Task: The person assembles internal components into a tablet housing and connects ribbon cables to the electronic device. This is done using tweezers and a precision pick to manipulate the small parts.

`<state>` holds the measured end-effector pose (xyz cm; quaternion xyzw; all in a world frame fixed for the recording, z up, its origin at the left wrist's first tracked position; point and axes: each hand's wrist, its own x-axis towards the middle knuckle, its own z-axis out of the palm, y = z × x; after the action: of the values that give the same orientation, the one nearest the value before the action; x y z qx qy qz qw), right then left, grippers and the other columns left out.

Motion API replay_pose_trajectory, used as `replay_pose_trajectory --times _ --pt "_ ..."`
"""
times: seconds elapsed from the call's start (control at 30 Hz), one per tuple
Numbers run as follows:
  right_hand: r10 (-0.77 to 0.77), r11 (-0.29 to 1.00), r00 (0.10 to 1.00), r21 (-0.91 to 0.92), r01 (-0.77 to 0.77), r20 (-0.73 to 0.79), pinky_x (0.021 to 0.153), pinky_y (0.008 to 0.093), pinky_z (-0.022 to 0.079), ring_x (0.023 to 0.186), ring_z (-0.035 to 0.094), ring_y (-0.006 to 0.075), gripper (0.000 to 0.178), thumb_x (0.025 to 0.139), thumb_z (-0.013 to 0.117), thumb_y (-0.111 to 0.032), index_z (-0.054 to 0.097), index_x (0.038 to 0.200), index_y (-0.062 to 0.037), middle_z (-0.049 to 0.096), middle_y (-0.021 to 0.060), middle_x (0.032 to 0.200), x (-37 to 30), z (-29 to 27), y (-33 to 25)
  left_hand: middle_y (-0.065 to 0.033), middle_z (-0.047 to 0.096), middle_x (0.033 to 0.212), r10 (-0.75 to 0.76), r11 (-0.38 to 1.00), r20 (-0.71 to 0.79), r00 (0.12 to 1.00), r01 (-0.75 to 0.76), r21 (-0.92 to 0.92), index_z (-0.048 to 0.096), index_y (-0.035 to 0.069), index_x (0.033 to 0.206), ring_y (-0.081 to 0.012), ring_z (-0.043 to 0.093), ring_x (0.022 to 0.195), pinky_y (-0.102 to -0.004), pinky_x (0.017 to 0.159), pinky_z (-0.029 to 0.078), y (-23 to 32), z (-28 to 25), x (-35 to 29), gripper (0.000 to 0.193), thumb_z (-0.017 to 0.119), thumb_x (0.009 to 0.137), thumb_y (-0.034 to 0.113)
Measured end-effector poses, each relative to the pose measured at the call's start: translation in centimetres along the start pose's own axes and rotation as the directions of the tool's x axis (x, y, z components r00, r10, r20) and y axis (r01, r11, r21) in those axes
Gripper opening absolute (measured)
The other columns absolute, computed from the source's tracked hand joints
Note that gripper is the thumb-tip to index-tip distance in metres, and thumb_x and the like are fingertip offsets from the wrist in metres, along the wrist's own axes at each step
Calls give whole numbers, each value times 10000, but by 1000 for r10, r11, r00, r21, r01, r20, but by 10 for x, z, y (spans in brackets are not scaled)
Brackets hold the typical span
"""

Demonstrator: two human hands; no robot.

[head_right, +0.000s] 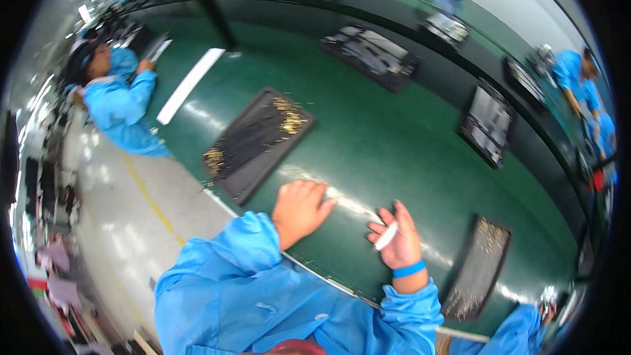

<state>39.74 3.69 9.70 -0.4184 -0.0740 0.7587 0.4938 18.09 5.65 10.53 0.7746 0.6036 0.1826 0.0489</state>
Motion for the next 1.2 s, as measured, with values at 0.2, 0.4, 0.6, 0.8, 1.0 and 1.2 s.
replay_pose_trajectory --times 0.2,0.4,0.6,0.8,1.0,1.2 --pt "-11 1000 999 4 12 -40 507 354 482 662 578 242 354 854 398 -321 335 1167 -167 560 50 899 -9 5 -4 -70 543 865 38 999 -80 996 -39 -10 555 59 949 -229 491 819 -356 698 369 2 1 -1 337 508 749 327" --pt "-9 1000 997 9 9 -74 472 329 498 634 589 227 336 855 398 -315 354 1158 -175 565 53 895 -9 10 -4 -50 537 833 56 998 -123 991 -56 3 568 62 919 -201 479 799 -332 692 364 2 -2 -1 329 516 749 339" --pt "-13 1000 998 1 13 -69 473 330 499 639 587 229 350 854 399 -312 348 1170 -171 557 55 912 -8 9 -2 -53 541 843 58 998 -128 990 -57 5 566 58 919 -203 482 811 -332 693 365 1 -3 -1 329 513 752 337" --pt "-24 999 996 -26 21 -84 477 329 502 645 582 228 387 852 400 -319 326 1200 -167 535 68 949 -9 10 -2 -58 552 835 72 997 -142 987 -73 -5 566 57 930 -208 496 791 -324 691 372 0 -6 -1 320 528 744 315" --pt "-19 1000 996 -21 18 -90 479 327 503 641 582 226 392 849 407 -320 328 1201 -165 535 67 947 -10 11 -2 -56 550 826 70 997 -152 986 -72 -6 568 58 918 -205 496 784 -321 684 371 0 -7 -1 315 533 739 315" --pt "-18 1000 997 -8 17 -79 473 327 502 641 583 227 382 848 412 -317 337 1190 -164 544 61 928 -10 11 -2 -52 546 817 73 997 -155 985 -74 0 569 63 913 -202 494 774 -319 678 369 1 -7 -1 310 535 737 315"
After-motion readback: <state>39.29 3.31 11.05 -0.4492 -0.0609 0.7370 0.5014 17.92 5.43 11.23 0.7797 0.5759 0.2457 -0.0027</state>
